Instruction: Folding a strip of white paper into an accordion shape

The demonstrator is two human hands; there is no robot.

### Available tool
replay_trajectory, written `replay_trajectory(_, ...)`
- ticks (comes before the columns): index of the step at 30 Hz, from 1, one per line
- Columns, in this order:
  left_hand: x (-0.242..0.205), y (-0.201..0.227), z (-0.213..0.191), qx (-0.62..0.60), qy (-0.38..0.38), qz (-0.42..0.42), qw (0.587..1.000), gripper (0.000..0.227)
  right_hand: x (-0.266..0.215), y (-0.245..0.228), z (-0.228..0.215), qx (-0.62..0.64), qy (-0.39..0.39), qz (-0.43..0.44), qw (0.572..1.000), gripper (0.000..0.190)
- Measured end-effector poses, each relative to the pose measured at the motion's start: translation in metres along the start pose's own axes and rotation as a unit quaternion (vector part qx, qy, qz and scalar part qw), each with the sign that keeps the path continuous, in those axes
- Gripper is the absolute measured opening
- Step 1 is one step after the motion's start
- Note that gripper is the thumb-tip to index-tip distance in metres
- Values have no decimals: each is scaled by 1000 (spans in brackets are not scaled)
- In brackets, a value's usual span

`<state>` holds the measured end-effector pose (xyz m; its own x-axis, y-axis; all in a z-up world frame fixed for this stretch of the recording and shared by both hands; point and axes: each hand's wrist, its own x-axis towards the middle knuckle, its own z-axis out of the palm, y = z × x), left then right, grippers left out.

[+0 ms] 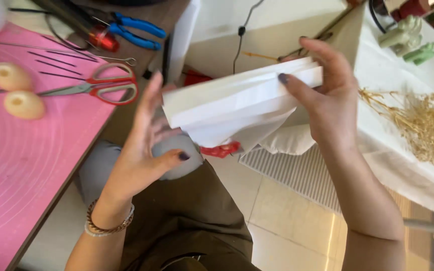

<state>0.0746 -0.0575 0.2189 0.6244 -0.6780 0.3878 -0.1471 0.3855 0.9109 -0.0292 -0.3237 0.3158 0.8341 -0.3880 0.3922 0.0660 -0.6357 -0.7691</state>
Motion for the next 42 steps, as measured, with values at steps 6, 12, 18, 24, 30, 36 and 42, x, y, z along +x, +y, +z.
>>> replay_trajectory(6, -51, 78, -3, 120, 150, 132, 972, 95, -71, 17, 28, 139, 75, -243, 957, 39)
replay_trajectory(12, -217, -5, -13, 417, 89, 130, 895, 115, -218, 84, 97, 171, -22, -288, 942, 24)
replay_trajectory(18, -301, -150, -20, 507, 108, 145, 843, 68, -290, 187, 180, 152, -68, -216, 962, 14)
replay_trajectory(24, -291, -158, -27, 551, 60, 153, 818, 55, -281, 201, 194, 73, -114, -250, 959, 17)
replay_trajectory(30, -284, -140, -15, 611, 41, 189, 768, 27, -270, 201, 193, 18, -131, -330, 934, 19)
replay_trajectory(36, -275, -150, -17, 658, 29, 185, 729, 41, -264, 202, 194, 67, -158, -283, 944, 15)
replay_trajectory(42, -281, -168, -23, 605, 27, 121, 787, 28, -261, 201, 188, 58, -194, -196, 959, 15)
